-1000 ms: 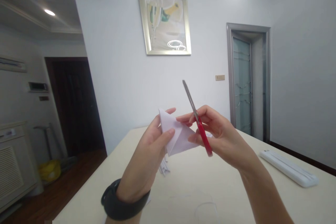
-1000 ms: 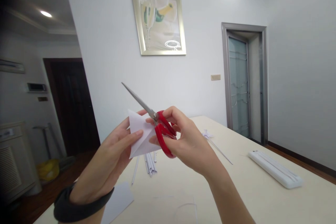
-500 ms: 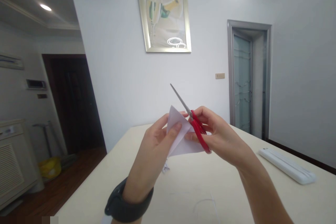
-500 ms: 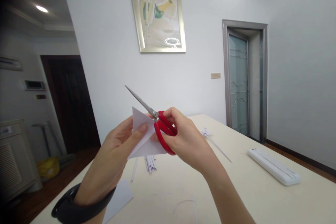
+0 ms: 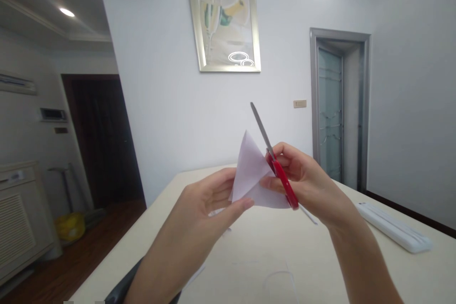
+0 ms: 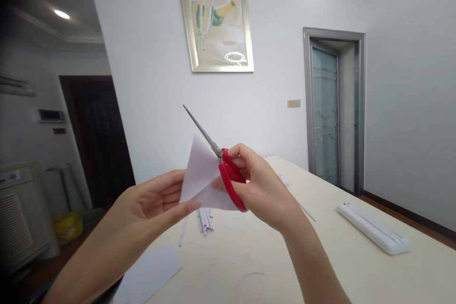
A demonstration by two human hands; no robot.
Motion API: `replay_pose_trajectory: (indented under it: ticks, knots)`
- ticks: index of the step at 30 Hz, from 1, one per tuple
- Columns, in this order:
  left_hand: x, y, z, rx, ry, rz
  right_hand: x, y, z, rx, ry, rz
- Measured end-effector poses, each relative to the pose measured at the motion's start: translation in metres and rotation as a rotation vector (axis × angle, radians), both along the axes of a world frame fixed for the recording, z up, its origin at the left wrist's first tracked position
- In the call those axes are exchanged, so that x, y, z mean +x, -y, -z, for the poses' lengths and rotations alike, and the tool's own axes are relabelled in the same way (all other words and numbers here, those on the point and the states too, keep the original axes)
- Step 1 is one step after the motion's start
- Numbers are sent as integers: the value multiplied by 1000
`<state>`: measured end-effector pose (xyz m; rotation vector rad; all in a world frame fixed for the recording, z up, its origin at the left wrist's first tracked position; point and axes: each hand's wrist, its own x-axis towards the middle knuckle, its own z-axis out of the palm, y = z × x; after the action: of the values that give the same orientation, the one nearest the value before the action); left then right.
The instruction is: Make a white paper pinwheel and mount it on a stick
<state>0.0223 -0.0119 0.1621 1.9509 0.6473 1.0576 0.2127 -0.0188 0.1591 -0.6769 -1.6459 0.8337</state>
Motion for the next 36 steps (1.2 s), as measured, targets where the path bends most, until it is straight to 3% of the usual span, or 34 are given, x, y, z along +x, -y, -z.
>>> replay_pose_trajectory:
  ticks: [7, 14, 19, 25, 36]
  knots:
    - [-2, 2, -2, -24, -44, -42, 1, 5, -2, 19, 9, -11]
    - [2, 2, -1, 6, -124, -210, -2, 7, -4, 105, 24, 153]
    - [1, 0, 0, 44, -127, -128, -1, 7, -4, 127, 28, 148]
    - [-3, 5, 1, 73, -100, -118, 1, 6, -4, 119, -36, 130]
    - [-1, 11, 3, 146, -64, -233, 1, 11, -3, 173, -67, 121]
